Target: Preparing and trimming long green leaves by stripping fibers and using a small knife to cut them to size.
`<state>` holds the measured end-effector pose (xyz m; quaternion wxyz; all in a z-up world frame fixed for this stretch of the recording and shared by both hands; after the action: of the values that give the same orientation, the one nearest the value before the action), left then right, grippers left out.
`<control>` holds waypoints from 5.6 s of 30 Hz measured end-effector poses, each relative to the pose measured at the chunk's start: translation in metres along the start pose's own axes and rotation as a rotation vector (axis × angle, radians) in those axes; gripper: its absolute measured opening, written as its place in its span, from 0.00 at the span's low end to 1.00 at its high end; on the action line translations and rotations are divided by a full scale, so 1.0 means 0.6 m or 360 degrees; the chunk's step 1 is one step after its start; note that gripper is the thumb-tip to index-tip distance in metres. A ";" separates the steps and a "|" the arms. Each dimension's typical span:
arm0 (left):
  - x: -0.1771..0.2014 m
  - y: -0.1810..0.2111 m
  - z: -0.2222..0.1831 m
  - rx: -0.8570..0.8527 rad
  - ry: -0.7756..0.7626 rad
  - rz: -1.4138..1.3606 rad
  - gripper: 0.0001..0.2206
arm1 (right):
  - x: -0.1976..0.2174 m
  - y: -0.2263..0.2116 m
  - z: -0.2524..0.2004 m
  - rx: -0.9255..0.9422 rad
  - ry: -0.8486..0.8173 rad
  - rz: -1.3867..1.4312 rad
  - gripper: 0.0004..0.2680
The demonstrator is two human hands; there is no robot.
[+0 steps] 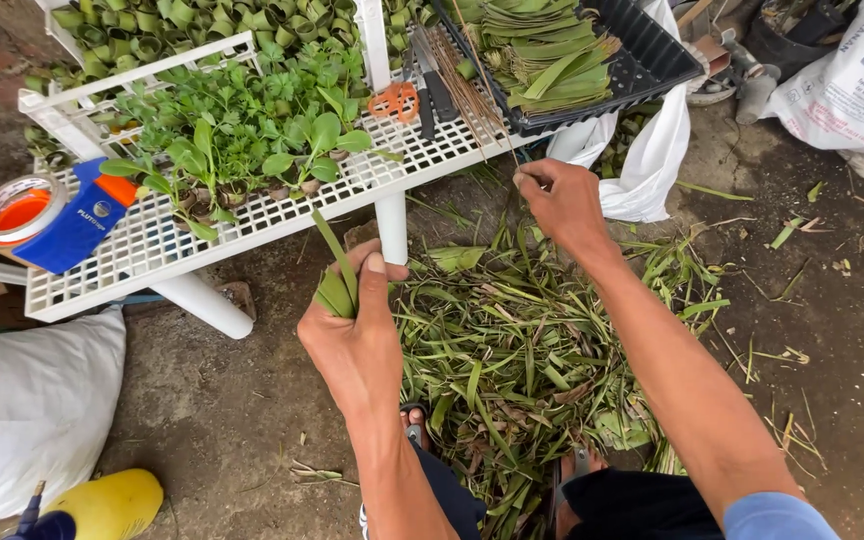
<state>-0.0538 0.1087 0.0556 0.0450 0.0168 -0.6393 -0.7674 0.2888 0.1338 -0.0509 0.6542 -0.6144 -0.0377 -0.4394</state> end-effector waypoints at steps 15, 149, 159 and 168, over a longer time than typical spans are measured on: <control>-0.009 -0.014 0.030 0.0090 -0.0073 -0.0039 0.09 | -0.033 -0.144 -0.158 -0.0385 -0.0836 0.0286 0.08; -0.129 -0.002 -0.035 -0.0138 -0.0359 -0.0479 0.07 | -0.132 -0.031 0.089 -0.0072 -0.1016 -0.0279 0.14; -0.229 0.020 -0.130 -0.0617 -0.0972 -0.0006 0.07 | 0.121 -0.037 -0.238 -0.0179 -0.0655 0.1422 0.12; -0.303 0.045 -0.225 -0.0857 -0.1281 0.0405 0.04 | 0.298 -0.160 -0.320 0.0393 -0.0040 0.0311 0.10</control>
<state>0.1399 -0.0121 0.0520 -0.1092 -0.3708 -0.3823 -0.8393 0.2443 -0.1075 0.0818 0.7639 -0.5355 -0.0397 -0.3581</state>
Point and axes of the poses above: each hand's wrist, its own z-axis towards the middle knuckle, its own x-axis out of the back of the hand, y = z × x, the point moved 10 cm from there along z, towards the middle knuckle
